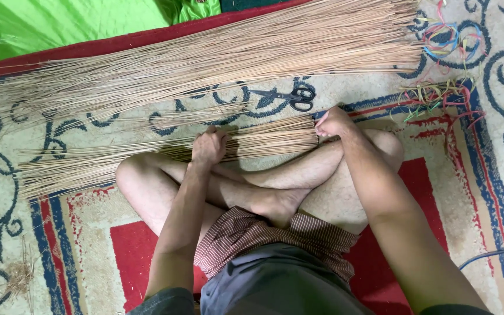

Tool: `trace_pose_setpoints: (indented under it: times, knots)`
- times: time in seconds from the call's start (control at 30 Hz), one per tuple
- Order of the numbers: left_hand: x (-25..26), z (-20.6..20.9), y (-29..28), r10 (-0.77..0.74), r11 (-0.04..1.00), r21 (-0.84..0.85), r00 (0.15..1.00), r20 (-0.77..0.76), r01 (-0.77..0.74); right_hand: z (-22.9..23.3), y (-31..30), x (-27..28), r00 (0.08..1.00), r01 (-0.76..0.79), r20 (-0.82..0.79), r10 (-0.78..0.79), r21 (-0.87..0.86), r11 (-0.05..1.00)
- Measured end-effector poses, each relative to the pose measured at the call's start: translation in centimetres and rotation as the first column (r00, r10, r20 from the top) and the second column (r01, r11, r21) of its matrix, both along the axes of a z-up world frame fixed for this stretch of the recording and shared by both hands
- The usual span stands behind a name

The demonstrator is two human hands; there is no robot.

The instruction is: Bundling and tying long thin sticks together using string and scissors to assemble a broom.

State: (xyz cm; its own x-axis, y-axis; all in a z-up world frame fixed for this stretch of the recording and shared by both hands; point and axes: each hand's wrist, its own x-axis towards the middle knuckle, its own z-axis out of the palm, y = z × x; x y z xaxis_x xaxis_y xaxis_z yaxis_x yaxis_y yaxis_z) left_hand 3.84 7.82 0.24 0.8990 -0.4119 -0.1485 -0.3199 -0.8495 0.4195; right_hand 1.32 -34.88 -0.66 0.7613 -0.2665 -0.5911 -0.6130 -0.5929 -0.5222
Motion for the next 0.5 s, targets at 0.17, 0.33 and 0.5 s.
trace_pose_setpoints:
  times: [0.17,0.33,0.5]
  knots:
    - [1.0,-1.4,0.0,-0.008,0.999,0.05,1.0,-0.001,0.009,-1.4,-0.7,0.4,0.999,0.025,0.022,-0.025,-0.013,1.0]
    - [1.0,-1.2,0.1,-0.022,0.998,0.062,1.0,0.004,0.022,-0.3,-0.1,0.3,1.0,0.027,0.005,-0.026,-0.041,0.999]
    - [0.9,-1.1,0.0,-0.033,0.997,0.077,0.999,0.027,0.031,-1.1,-0.3,0.5,1.0,-0.013,-0.021,0.011,-0.087,0.996]
